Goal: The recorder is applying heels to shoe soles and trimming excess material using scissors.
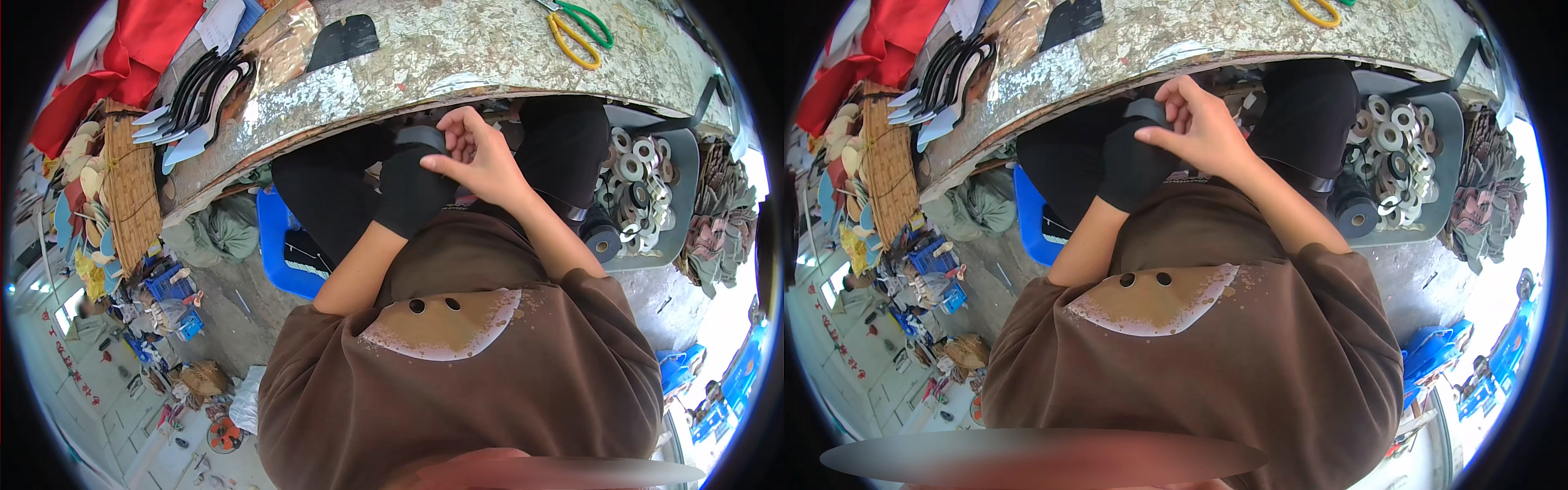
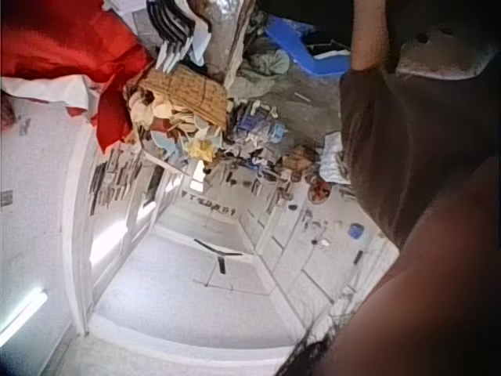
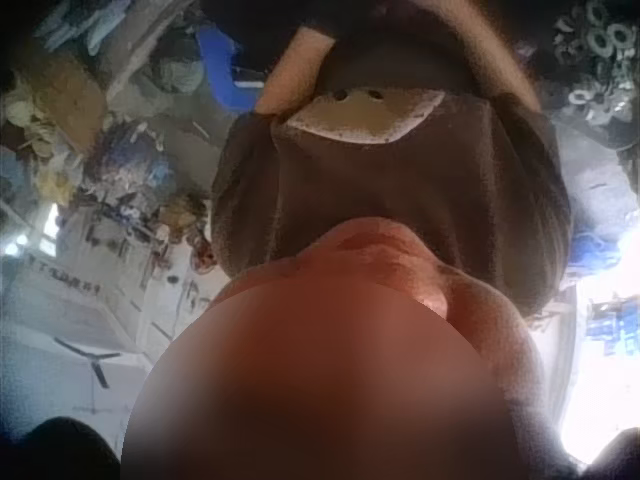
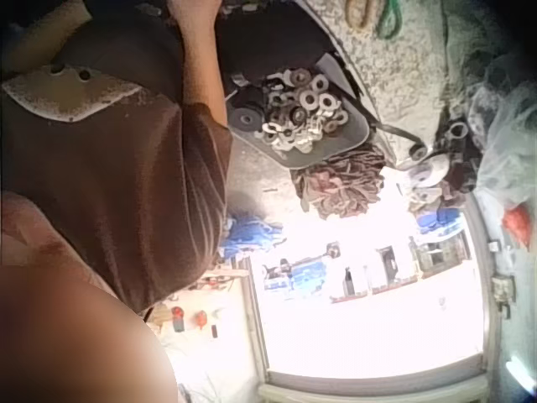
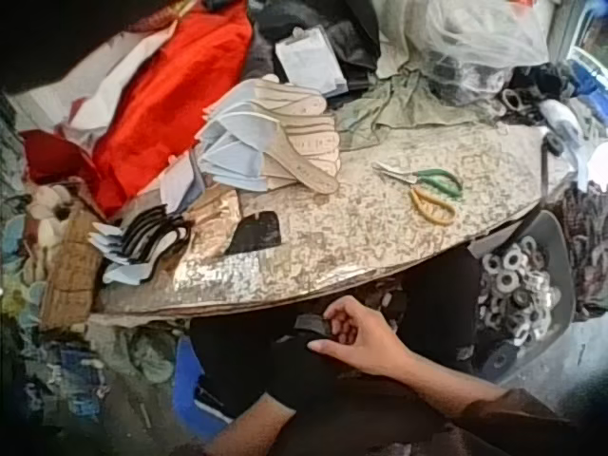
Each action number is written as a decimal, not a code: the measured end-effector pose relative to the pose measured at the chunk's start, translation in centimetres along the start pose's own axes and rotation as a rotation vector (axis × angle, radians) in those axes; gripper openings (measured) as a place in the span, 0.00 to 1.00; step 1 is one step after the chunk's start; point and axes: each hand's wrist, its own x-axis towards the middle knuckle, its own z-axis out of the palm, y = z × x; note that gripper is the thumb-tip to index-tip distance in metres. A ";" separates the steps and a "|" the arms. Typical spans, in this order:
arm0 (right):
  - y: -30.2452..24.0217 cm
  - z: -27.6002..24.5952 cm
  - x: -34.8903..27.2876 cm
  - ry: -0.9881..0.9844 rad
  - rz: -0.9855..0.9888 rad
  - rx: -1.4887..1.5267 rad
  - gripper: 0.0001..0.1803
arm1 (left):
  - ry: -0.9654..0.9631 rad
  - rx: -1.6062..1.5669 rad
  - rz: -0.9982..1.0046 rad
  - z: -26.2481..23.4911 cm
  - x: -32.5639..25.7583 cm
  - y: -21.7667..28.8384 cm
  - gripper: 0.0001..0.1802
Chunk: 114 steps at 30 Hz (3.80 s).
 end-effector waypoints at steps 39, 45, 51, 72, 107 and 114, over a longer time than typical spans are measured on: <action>2.1 -2.1 -0.5 0.057 -0.260 0.023 0.07 | 0.097 -0.358 -0.079 -0.3 -1.2 0.8 0.09; -1.7 -8.8 2.0 0.174 -0.276 -0.416 0.06 | -0.140 -0.892 -0.334 -2.1 -1.3 0.0 0.06; 1.3 -21.3 8.1 0.360 0.016 -1.240 0.28 | 0.021 -1.054 -0.395 -3.4 -1.1 2.2 0.05; -0.7 -7.1 -5.2 -0.495 0.169 -0.060 0.50 | 0.088 -0.948 -0.394 -5.5 -0.3 2.1 0.06; 0.0 -2.4 -1.6 0.048 -0.093 0.306 0.14 | 0.545 1.008 0.425 -15.7 22.0 3.3 0.15; 1.3 -4.2 -2.4 0.114 -0.035 0.266 0.14 | 0.232 1.273 0.333 -16.1 27.1 -3.1 0.12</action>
